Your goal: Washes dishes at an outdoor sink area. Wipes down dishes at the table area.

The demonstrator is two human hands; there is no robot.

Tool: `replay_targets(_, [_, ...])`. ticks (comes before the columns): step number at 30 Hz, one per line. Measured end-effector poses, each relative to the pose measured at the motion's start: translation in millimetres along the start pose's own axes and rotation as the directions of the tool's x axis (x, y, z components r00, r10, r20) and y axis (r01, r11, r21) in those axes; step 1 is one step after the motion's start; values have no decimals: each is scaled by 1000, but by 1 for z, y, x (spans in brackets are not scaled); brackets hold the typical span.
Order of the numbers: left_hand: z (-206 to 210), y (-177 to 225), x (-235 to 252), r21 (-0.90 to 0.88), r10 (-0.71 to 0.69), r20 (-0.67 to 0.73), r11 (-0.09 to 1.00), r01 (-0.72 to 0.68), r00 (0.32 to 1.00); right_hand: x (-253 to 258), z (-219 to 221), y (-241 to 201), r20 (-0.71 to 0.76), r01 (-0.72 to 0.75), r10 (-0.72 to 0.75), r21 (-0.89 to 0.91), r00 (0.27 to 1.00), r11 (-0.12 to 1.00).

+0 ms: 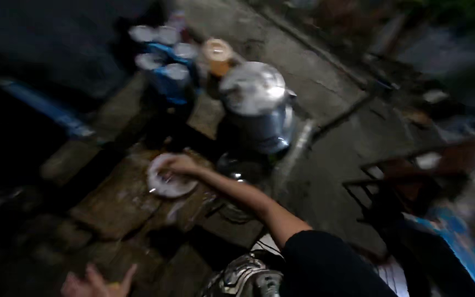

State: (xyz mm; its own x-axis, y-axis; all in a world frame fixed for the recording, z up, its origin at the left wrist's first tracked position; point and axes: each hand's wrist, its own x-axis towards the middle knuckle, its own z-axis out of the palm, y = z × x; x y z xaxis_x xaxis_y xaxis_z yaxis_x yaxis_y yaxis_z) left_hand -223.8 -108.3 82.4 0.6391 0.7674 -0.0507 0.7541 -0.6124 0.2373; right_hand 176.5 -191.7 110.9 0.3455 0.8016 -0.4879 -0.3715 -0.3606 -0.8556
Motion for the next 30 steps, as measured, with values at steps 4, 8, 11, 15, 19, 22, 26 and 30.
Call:
replay_targets(4, [-69,74,128,-213,221,-200,941,-263,954,85,5,-7,-54,-57,77,312,996,948])
replay_targets(8, [-100,151,244,-5,505,-279,850,-527,817,130,27,3,-69,-4,36,420,997,907])
replay_targets(11, [-116,190,301,141,513,55,845,-516,856,131,40,2,83,-90,70,261,994,961])
replay_targets(15, [-131,225,312,457,277,403,765,-454,873,129,42,2,263,-138,187,-196,946,971])
replay_targets(19, [-131,250,301,283,-30,431,953,-103,902,131,20,12,-95,-172,144,-566,985,806])
replay_targets(22, [-132,248,310,-76,-181,403,970,229,897,130,-12,59,-349,-372,167,-679,922,633])
replay_targets(26, [-86,195,300,-741,-182,376,530,413,909,113,-27,99,-381,-423,224,-596,897,682])
replay_targets(30, [33,153,256,-700,-297,540,361,616,788,110,-26,108,-406,-463,276,-491,871,738])
